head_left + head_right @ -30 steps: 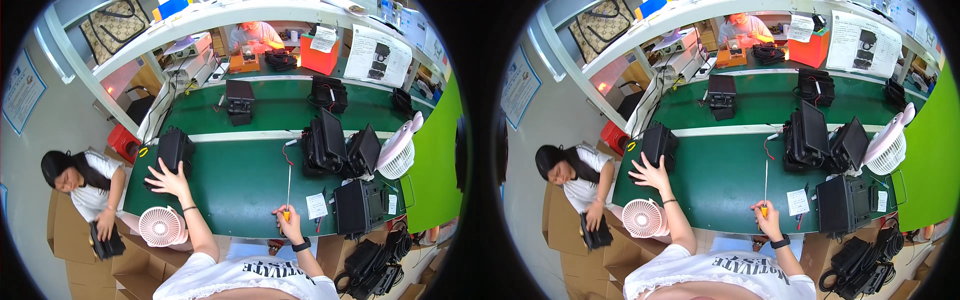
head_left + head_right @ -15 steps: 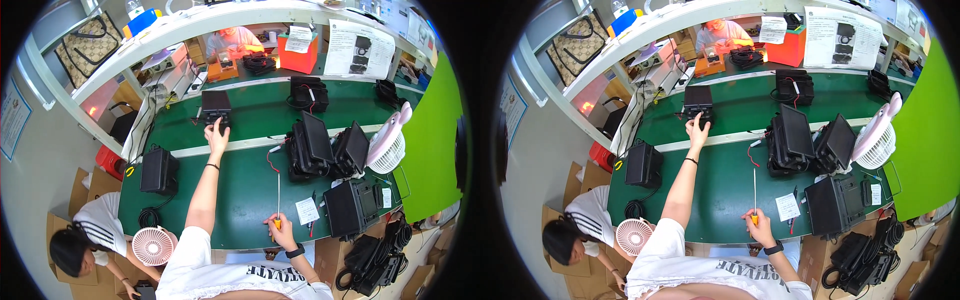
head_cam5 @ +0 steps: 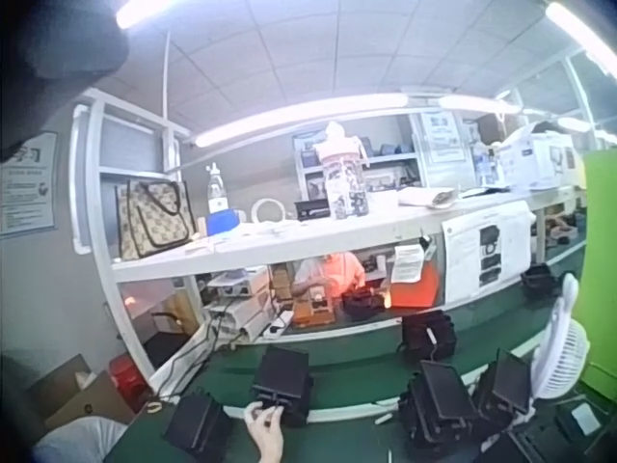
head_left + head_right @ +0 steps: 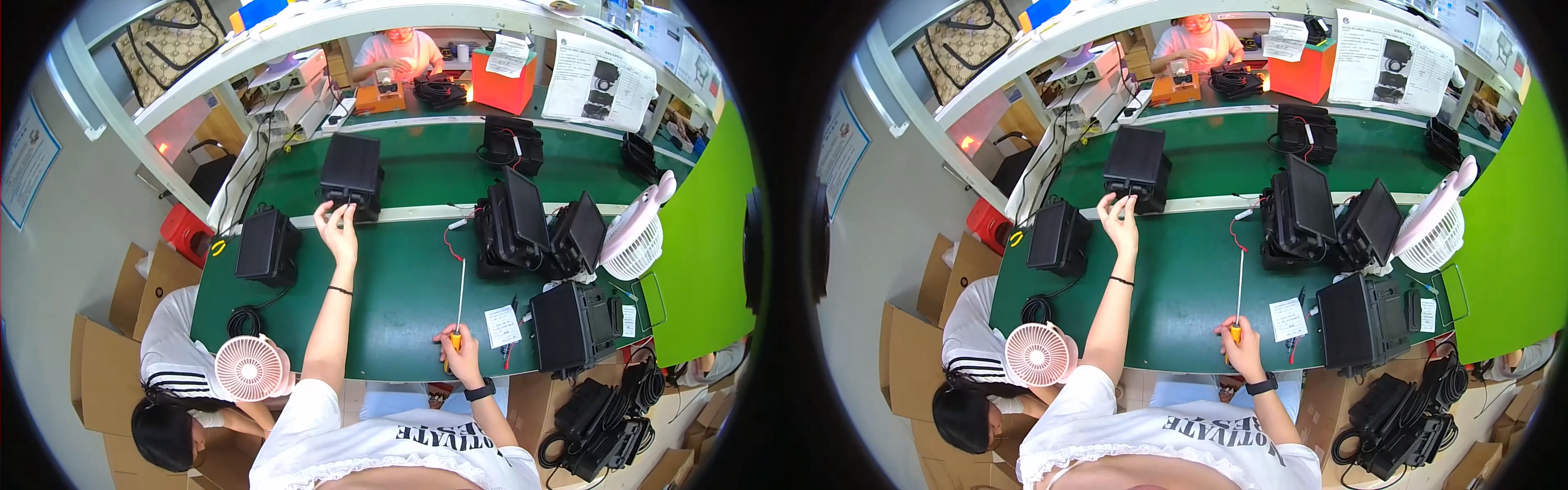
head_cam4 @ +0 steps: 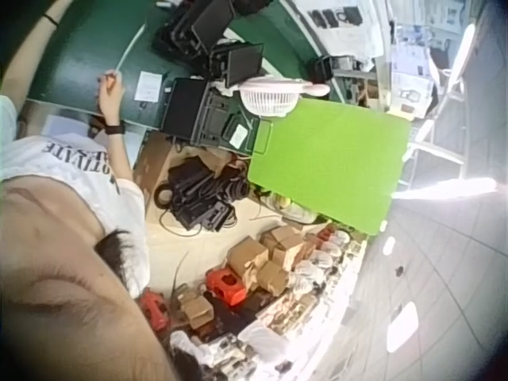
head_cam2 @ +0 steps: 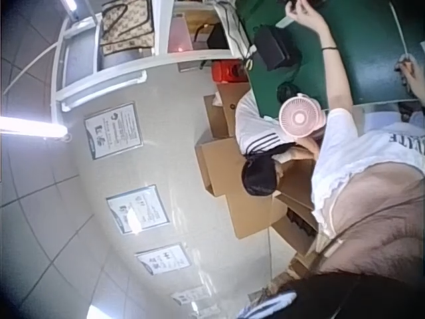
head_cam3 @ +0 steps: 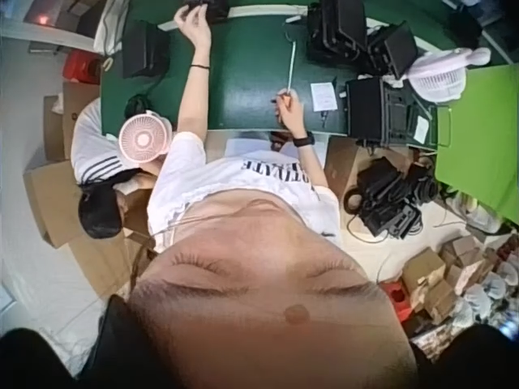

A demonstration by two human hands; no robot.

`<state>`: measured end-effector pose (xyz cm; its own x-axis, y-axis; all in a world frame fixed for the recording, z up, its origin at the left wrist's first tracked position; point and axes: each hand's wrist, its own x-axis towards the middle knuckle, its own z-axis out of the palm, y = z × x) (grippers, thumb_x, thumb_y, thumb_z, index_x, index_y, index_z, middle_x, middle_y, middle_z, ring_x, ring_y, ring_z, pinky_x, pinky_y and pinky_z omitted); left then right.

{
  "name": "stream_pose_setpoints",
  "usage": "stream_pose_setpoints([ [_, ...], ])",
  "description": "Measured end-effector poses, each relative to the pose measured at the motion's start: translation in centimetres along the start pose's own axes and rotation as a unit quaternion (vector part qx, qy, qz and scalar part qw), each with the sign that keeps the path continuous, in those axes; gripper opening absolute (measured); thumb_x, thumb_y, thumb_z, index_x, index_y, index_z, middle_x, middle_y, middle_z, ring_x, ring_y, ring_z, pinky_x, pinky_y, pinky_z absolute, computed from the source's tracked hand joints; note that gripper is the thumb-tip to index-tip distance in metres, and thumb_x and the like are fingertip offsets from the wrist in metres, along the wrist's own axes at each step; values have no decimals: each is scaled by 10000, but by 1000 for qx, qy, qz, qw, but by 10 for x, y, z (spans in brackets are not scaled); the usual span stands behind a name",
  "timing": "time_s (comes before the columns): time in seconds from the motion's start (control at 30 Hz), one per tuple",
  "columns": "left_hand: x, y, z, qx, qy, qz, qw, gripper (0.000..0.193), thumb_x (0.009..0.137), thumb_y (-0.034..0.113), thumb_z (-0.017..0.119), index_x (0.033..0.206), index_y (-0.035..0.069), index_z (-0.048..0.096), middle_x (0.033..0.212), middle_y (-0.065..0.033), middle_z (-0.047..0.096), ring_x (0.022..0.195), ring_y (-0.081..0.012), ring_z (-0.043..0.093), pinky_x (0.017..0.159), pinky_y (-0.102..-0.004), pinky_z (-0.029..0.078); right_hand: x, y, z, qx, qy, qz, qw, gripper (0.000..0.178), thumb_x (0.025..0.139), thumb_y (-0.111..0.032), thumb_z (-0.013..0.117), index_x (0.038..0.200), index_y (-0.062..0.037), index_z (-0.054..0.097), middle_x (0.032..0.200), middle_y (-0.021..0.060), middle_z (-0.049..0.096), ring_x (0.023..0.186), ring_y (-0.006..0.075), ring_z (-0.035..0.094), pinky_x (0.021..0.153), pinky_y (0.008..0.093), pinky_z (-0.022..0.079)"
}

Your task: Assembling and inspecting electronic monitoring units at a workshop station.

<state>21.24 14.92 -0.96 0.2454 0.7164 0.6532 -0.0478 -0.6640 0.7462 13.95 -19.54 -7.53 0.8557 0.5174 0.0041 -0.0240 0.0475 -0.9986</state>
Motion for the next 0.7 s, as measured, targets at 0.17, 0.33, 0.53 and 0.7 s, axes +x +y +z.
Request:
stream_pose_setpoints([
  [0.17, -46, 67, -43, 18, -30, 96, 995, 154, 733, 160, 837, 846, 81, 770, 1185, -102, 531, 1195, -322, 493, 1027, -423, 401, -1, 5, -1, 24, 6, 2, 1000, 76, 953, -40, 580, 1010, -29, 530, 863, 80, 718, 549, 78, 569, 502, 235, 483],
  [0.33, -153, 135, -92, 55, -135, 196, 970, 247, 582, 259, 906, 733, 191, 722, 906, -15, 469, 906, -257, 508, 860, -410, 396, 3, 1, -3, 114, 14, -4, 993, 159, 1029, -128, 499, 1159, -38, 485, 1244, 145, 623, 746, 87, 606, 561, 218, 515],
  [0.53, -153, 143, -124, -38, -124, 348, 929, 124, 779, 4, 593, 828, 102, 534, 969, -124, 552, 850, -299, 575, 753, -434, 482, 2, -3, -10, 196, 41, 16, 980, 325, 1009, -130, 536, 1321, -90, 454, 1192, 37, 566, 1020, 101, 578, 900, 239, 478],
  [0.7, -72, 147, -133, 179, -312, 392, 847, 629, 800, -26, 647, 1327, 308, 574, 1347, -18, 572, 1229, -252, 552, 1033, -502, 409, 0, 6, -10, 192, 65, -2, 979, 267, 1036, -153, 497, 1299, -112, 483, 1071, -2, 608, 759, 37, 553, 637, 175, 462],
])
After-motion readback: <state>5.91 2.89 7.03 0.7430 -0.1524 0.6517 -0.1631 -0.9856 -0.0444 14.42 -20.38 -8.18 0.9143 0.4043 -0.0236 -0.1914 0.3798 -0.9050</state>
